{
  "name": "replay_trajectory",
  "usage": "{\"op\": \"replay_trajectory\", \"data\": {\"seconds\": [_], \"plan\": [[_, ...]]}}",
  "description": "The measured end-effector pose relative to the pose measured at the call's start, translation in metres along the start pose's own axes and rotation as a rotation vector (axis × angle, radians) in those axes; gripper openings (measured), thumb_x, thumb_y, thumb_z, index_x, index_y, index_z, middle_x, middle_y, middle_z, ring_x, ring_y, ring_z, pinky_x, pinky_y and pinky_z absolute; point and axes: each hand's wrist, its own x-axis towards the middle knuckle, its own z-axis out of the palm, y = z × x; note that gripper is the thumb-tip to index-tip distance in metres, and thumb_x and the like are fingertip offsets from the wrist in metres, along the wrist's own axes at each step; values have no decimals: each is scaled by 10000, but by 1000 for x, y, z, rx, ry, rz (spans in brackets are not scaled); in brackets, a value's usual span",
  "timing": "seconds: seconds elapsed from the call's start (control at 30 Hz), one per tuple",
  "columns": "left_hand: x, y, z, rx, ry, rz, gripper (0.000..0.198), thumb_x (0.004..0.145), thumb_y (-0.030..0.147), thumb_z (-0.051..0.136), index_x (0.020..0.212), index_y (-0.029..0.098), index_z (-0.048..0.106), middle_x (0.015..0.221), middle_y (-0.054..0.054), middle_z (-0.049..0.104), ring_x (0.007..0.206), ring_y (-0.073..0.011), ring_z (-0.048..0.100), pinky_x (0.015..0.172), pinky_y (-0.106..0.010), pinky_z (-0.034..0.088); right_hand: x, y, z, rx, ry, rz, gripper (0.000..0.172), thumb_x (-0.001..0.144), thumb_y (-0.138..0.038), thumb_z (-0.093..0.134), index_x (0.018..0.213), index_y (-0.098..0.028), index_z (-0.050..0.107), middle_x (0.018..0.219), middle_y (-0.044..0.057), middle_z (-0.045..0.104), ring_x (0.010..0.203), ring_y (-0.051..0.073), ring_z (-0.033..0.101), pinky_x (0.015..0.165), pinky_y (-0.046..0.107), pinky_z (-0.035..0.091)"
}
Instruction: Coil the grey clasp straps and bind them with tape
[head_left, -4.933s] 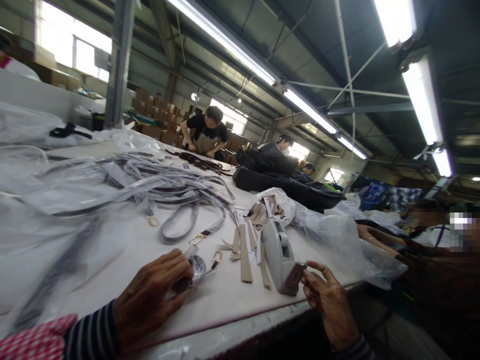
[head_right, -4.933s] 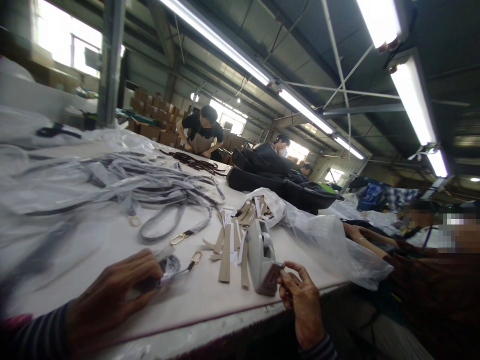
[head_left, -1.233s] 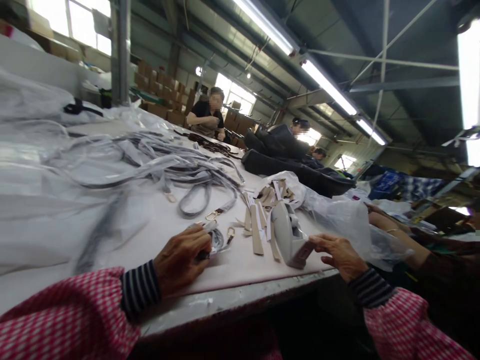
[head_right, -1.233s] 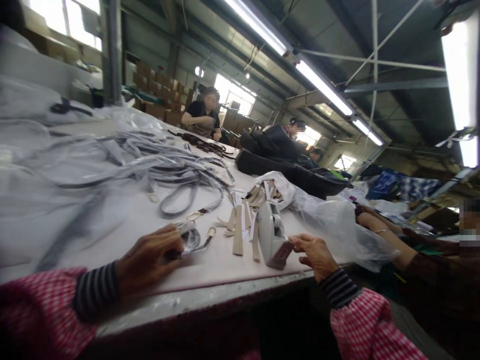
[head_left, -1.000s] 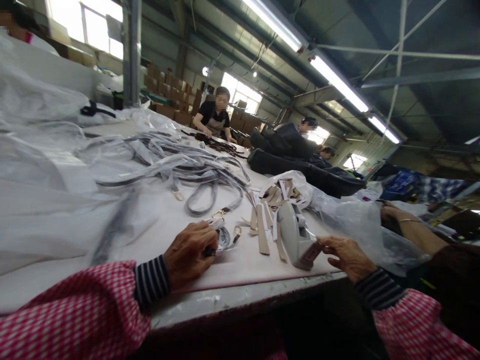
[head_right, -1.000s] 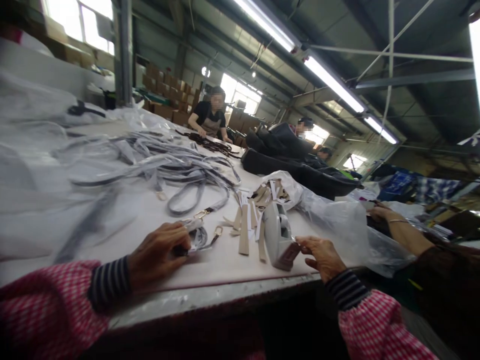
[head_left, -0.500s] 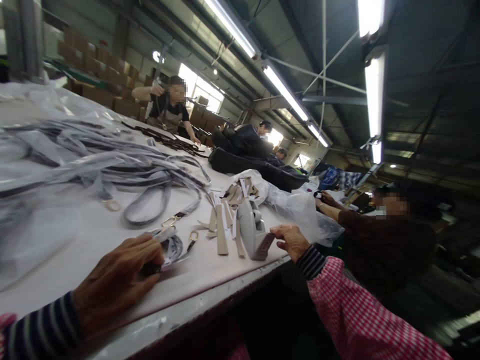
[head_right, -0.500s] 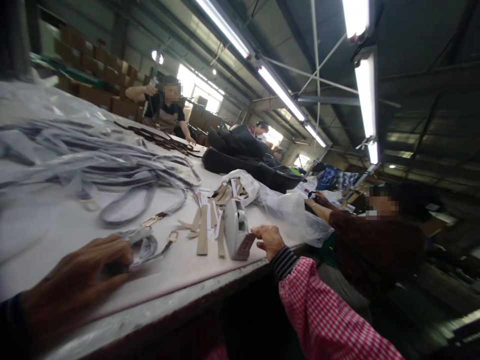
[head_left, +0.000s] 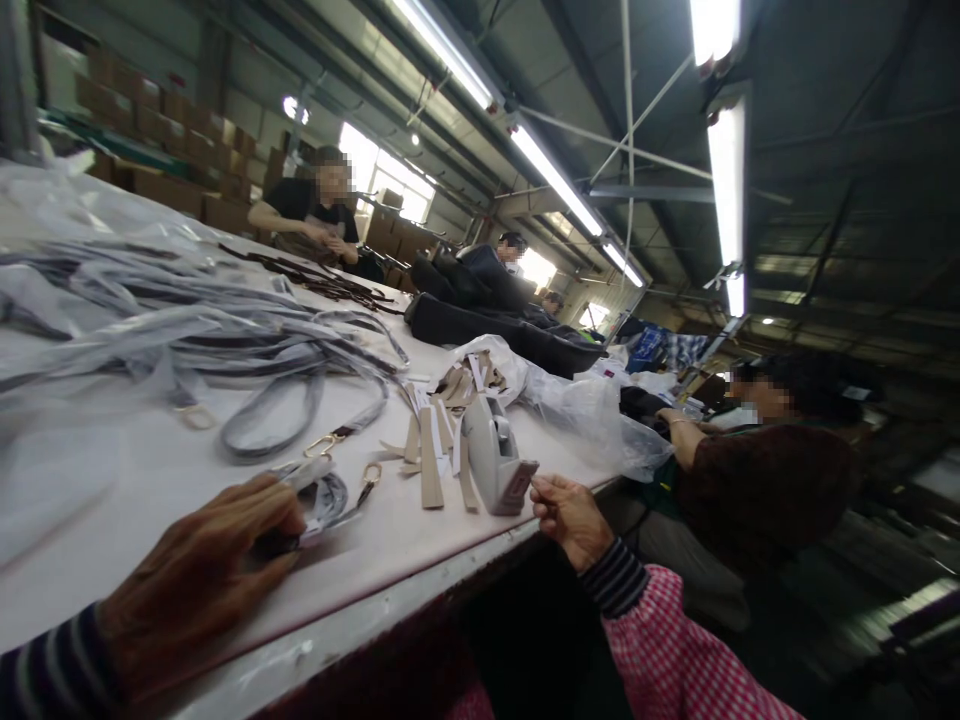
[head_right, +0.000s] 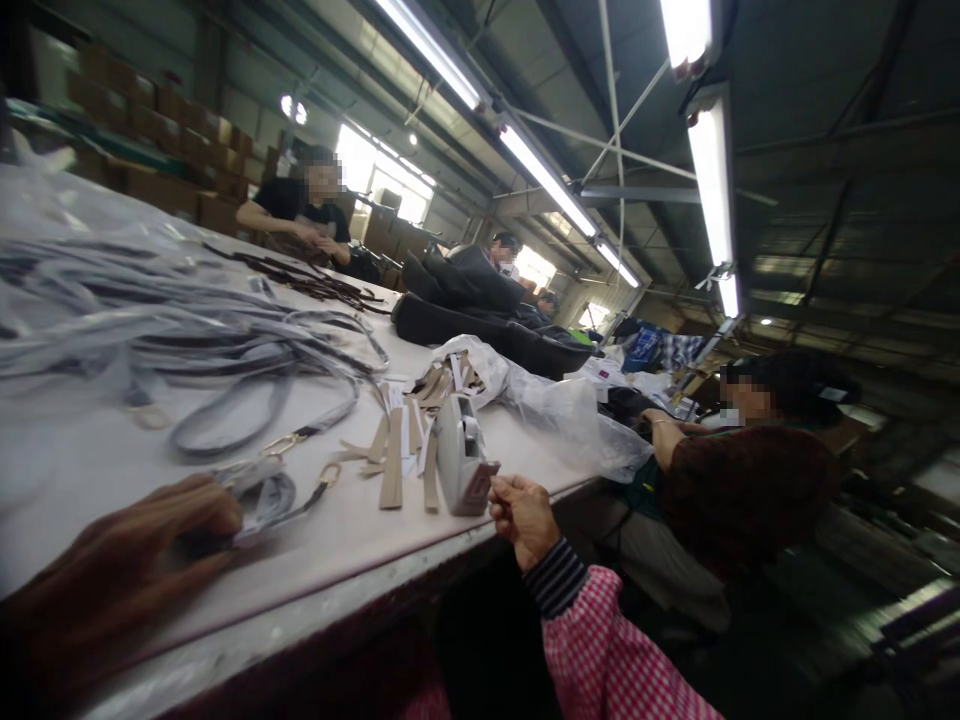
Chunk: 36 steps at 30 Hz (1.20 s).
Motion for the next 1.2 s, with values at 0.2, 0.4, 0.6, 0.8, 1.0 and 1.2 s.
{"op": "replay_trajectory", "data": {"seconds": [0.2, 0.4, 0.6, 0.8, 1.0, 1.2], "plan": [[-1, -2, 0, -21, -53, 15, 107, 867, 278, 528, 774, 227, 535, 747, 3, 590, 665, -187, 568, 632, -286, 452, 9, -2, -7, -48, -34, -26, 274, 670, -276, 825, 673, -143, 585, 592, -13, 605, 387, 36, 444, 306, 115, 210], [0, -2, -1, -45, -42, 48, 67, 832, 220, 533, 766, 229, 522, 752, -15, 583, 657, -187, 563, 624, -293, 438, 4, -2, -9, -40, -80, 4, 282, 667, -290, 827, 714, -143, 591, 644, -4, 617, 411, 29, 437, 326, 114, 241], [1, 0, -3, -44, -27, 67, 61, 813, 212, 541, 759, 225, 517, 728, -3, 586, 648, -186, 555, 620, -293, 428, 5, 4, -1, -69, -42, -28, 278, 659, -313, 805, 696, -151, 582, 624, -9, 595, 439, 46, 467, 350, 135, 304], [1, 0, -2, -74, -14, 75, 85, 842, 249, 561, 767, 214, 540, 743, -10, 586, 659, -183, 542, 626, -291, 430, 11, 4, -18, -254, 64, -115, 225, 626, -231, 787, 586, -164, 577, 457, -37, 556, 357, 66, 448, 317, 156, 260], [2, 10, 2, 11, 93, 238, 200, 929, 147, 488, 742, 198, 538, 723, -28, 594, 719, -186, 528, 708, -310, 435, -32, 19, 3, -263, -128, -161, 278, 714, -384, 777, 702, -156, 620, 537, -33, 591, 372, 42, 417, 351, 155, 261], [4, 24, -9, 134, 76, 425, 209, 934, 50, 474, 827, 171, 606, 823, -76, 663, 866, -216, 578, 838, -385, 483, -79, 15, 114, 12, -545, -66, 343, 759, -428, 783, 705, -154, 586, 590, -32, 586, 377, 25, 415, 348, 149, 213]]}}
